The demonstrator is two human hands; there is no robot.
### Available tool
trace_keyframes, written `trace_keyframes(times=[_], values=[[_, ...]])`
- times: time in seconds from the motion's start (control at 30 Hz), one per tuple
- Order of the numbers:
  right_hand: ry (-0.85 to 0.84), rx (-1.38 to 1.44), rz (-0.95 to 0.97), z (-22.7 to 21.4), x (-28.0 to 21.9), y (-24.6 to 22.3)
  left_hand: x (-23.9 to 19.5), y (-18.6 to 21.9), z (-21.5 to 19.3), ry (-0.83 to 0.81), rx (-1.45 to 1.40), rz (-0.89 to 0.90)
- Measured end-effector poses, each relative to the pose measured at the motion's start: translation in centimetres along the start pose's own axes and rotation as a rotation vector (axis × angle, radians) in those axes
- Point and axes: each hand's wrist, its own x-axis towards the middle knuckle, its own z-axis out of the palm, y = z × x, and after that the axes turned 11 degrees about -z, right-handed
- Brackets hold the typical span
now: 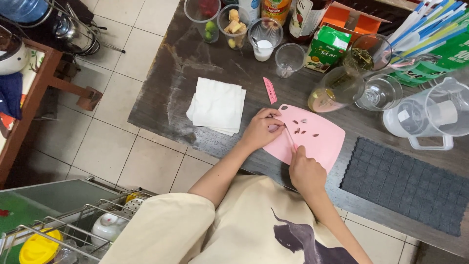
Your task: The person uses a pink knife to slice small, dark pieces of fruit on a pink cutting board. They repeatedly cut the fruit into smaller pieces and gather them on the board.
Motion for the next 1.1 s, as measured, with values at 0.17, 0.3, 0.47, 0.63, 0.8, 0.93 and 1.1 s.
trace_keyframes(times=[0.17, 0.3, 0.47, 0.63, 0.8, 0.93, 1.1], values=[[-0.009, -0.003, 0.004, 0.1, 0.1, 0.0, 0.0, 0.3, -0.1, -0.001, 0.006, -0.003], [-0.021, 0.004, 0.013, 0.1, 0.1, -0.2, 0.1, -0.2, 0.1, -0.011, 0.011, 0.007], [-0.053, 0.035, 0.025, 0.8, 0.8, 0.2, 0.1, -0.1, -0.1, -0.023, 0.005, -0.01], [-0.067, 0.146, 0.07, 0.5, 1.4, 0.2, 0.4, -0.7, 0.1, -0.046, 0.002, -0.007], [-0.118, 0.346, 0.074, -1.6, 1.3, -0.1, 0.3, -0.7, 0.2, -0.033, 0.009, -0.019], [-0.134, 0.372, 0.097, -1.3, 1.7, 0.0, 0.2, -0.8, 0.3, -0.035, 0.001, -0.038], [-0.154, 0.355, 0.116, -3.2, 1.1, -1.8, 0.2, -0.6, 0.3, -0.03, -0.012, -0.03]])
